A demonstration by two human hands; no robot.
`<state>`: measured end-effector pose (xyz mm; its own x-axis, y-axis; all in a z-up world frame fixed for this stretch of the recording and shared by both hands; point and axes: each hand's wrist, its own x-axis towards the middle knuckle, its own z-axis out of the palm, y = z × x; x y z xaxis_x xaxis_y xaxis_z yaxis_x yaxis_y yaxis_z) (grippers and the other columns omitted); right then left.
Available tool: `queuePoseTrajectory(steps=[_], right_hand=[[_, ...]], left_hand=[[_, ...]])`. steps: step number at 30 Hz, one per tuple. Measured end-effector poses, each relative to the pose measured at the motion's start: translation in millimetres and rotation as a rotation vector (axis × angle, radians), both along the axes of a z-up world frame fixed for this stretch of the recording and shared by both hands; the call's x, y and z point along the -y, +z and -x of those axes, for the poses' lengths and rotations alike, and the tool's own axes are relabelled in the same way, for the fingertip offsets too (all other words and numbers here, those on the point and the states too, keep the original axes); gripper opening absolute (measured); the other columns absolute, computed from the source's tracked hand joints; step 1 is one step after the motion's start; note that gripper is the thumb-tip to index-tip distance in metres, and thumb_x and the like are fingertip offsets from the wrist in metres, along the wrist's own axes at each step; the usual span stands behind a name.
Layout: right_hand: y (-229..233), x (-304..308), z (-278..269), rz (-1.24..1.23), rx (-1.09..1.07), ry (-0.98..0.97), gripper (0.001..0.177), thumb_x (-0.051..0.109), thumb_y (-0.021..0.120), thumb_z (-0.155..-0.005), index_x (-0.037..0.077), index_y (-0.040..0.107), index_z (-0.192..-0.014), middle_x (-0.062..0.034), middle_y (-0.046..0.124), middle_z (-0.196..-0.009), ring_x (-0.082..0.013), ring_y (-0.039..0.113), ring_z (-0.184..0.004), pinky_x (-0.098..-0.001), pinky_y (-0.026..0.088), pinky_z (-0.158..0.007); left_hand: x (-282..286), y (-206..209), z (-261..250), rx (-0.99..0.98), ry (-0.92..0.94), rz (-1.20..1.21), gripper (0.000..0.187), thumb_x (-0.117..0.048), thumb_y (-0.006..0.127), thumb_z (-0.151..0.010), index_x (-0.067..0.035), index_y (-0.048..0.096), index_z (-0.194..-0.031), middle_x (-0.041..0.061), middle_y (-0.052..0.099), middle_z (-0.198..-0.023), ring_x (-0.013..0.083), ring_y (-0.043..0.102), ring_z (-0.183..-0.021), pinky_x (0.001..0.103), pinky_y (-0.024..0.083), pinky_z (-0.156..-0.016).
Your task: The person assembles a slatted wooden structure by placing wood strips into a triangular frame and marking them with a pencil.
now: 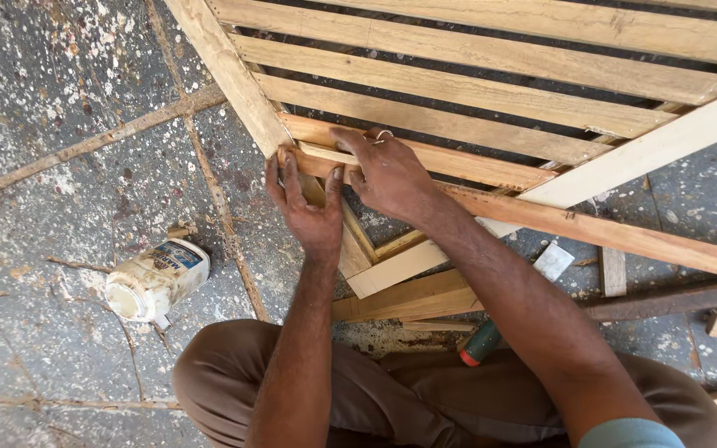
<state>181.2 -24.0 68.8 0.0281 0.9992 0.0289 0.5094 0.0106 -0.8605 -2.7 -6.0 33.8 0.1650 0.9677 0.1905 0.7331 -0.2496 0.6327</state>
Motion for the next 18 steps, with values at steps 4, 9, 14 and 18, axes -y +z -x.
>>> queuePoseTrajectory(steps=[4, 9, 14, 18], right_hand=[[-3.5, -0.7, -5.5, 0.020, -0.004, 0.031, 0.042, 0.003, 0.068, -0.087, 0.007, 0.067, -0.129, -0.0217, 0.073, -0.107, -0.0349, 0.072, -0.092, -0.0478, 0.057, -0.080], [-9.8, 2.5, -0.5, -0.142, 0.047, -0.025, 0.040, 0.003, 0.069, -0.085, 0.007, 0.070, -0.125, -0.0171, 0.077, -0.098, -0.0318, 0.072, -0.092, -0.0462, 0.058, -0.085], [-15.0, 4.1, 6.5, -0.217, 0.075, -0.100, 0.030, 0.005, 0.071, -0.088, 0.007, 0.070, -0.118, -0.0143, 0.079, -0.099, -0.0310, 0.073, -0.090, -0.0420, 0.059, -0.076], [-19.4, 0.5, 9.7, -0.189, 0.101, -0.056, 0.026, 0.006, 0.070, -0.095, 0.005, 0.069, -0.122, -0.0162, 0.078, -0.102, -0.0243, 0.074, -0.084, -0.0394, 0.060, -0.067]], left_hand=[[1.3, 3.4, -0.1, -0.019, -0.047, -0.059, 0.072, -0.027, 0.084, -0.095, -0.003, 0.048, -0.153, 0.024, 0.030, -0.161, 0.0439, 0.032, -0.155, 0.054, 0.045, -0.127], [1.1, 5.2, -0.1, -0.058, -0.044, -0.056, 0.074, -0.026, 0.085, -0.094, -0.005, 0.048, -0.154, 0.022, 0.032, -0.161, 0.0418, 0.035, -0.153, 0.053, 0.047, -0.124], [0.9, -6.1, 3.8, -0.047, -0.005, -0.037, 0.077, -0.031, 0.086, -0.090, -0.009, 0.048, -0.153, 0.022, 0.032, -0.160, 0.0422, 0.035, -0.153, 0.051, 0.049, -0.119], [1.4, -12.8, 6.7, -0.055, -0.044, -0.158, 0.081, -0.040, 0.091, -0.085, -0.010, 0.052, -0.149, 0.019, 0.040, -0.156, 0.0403, 0.038, -0.152, 0.053, 0.045, -0.122]])
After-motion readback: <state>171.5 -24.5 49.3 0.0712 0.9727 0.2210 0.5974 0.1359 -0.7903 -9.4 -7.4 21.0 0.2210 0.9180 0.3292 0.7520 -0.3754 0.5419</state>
